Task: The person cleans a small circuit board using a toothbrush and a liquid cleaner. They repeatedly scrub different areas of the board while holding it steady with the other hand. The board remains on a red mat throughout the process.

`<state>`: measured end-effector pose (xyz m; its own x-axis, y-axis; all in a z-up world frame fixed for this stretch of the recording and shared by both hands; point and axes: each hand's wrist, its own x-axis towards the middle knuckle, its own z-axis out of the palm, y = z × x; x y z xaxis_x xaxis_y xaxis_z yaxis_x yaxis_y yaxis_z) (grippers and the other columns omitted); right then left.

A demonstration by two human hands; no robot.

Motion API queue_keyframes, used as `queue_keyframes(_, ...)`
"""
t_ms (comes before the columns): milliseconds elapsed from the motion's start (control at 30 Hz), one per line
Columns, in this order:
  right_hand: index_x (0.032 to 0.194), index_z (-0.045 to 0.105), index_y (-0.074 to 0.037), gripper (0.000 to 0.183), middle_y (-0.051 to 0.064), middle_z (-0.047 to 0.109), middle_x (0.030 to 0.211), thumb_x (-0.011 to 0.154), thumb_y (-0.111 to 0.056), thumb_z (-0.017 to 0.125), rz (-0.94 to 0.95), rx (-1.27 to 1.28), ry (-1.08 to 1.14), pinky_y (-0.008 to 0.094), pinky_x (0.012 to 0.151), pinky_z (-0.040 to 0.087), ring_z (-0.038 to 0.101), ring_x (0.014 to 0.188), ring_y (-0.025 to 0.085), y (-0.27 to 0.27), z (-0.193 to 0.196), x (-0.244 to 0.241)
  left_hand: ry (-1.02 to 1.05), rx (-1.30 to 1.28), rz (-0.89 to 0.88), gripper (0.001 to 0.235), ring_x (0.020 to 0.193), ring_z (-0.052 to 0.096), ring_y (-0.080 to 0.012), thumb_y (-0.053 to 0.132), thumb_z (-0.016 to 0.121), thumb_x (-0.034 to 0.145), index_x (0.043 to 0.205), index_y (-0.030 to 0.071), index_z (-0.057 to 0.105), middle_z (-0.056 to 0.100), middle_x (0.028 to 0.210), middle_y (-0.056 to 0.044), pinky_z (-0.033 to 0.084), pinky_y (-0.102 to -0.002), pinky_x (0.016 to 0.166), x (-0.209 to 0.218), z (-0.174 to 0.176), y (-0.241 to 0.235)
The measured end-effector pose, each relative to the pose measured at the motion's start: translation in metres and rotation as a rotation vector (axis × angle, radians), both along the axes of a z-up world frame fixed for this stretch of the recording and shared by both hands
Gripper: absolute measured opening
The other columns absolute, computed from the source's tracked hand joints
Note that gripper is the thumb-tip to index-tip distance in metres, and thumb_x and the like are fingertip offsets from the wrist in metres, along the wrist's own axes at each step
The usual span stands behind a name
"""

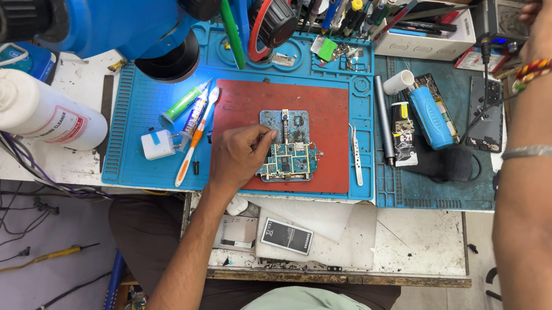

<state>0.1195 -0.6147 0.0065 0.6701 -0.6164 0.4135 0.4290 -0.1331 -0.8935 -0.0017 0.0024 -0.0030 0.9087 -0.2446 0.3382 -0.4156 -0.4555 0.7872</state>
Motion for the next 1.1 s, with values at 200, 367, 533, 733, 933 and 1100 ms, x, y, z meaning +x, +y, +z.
queue_keyframes(200,0.138,0.059,-0.003,0.032,0.012,0.069,0.093,0.116,-0.021,0.072,-0.036,0.083,-0.183,0.032,0.064,0.059,0.070,0.075,0.020,0.041,-0.027,-0.028,0.002,0.014,-0.018,0.019,0.052,0.067,-0.0213,0.021,0.072,0.095,0.085,0.005,0.076,0.069,0.065,-0.010,0.045,-0.036,0.049,0.001,-0.002,0.001)
queue_keyframes(367,0.117,0.064,0.004,0.028,0.012,0.069,0.087,0.116,-0.024,0.062,-0.158,-0.054,-0.217,0.033,0.061,0.059,0.068,0.069,0.020,0.048,-0.005,-0.030,-0.017,0.016,-0.025,0.018,0.055,0.067,-0.0224,0.021,0.072,0.095,0.086,0.005,0.076,0.068,0.065,-0.010,0.046,-0.036,0.050,0.001,-0.004,0.002)
queue_keyframes(533,0.106,0.066,0.004,0.030,0.011,0.071,0.087,0.121,-0.021,0.057,-0.231,-0.319,-0.074,0.029,0.057,0.057,0.067,0.065,0.017,0.032,0.030,-0.020,0.016,0.020,-0.009,0.019,0.053,0.066,-0.0227,0.021,0.072,0.095,0.085,0.005,0.076,0.068,0.064,-0.010,0.045,-0.037,0.050,0.001,-0.001,0.000)
queue_keyframes(733,0.105,0.060,0.002,0.024,0.012,0.073,0.083,0.118,-0.018,0.063,-0.208,-0.273,-0.023,0.029,0.054,0.055,0.068,0.062,0.015,0.023,0.002,-0.031,0.008,0.011,-0.015,0.018,0.054,0.066,-0.0230,0.021,0.073,0.094,0.086,0.005,0.076,0.068,0.065,-0.011,0.045,-0.037,0.050,0.001,-0.002,0.000)
queue_keyframes(933,0.122,0.067,0.000,0.011,0.008,0.074,0.087,0.114,-0.007,0.063,-0.116,-0.222,0.044,0.024,0.056,0.051,0.067,0.067,0.011,0.070,-0.011,-0.037,-0.032,0.009,-0.026,0.017,0.058,0.069,-0.0255,0.021,0.072,0.095,0.087,0.006,0.076,0.069,0.068,-0.012,0.047,-0.038,0.052,0.001,-0.003,0.001)
queue_keyframes(1100,0.127,0.072,-0.003,0.020,0.003,0.072,0.097,0.108,-0.001,0.065,0.288,-0.508,0.269,0.021,0.067,0.049,0.062,0.078,0.006,0.234,0.015,-0.068,-0.052,0.018,-0.018,0.017,0.063,0.069,-0.0318,0.021,0.073,0.094,0.087,0.006,0.076,0.069,0.069,-0.015,0.048,-0.042,0.055,0.003,-0.003,0.003)
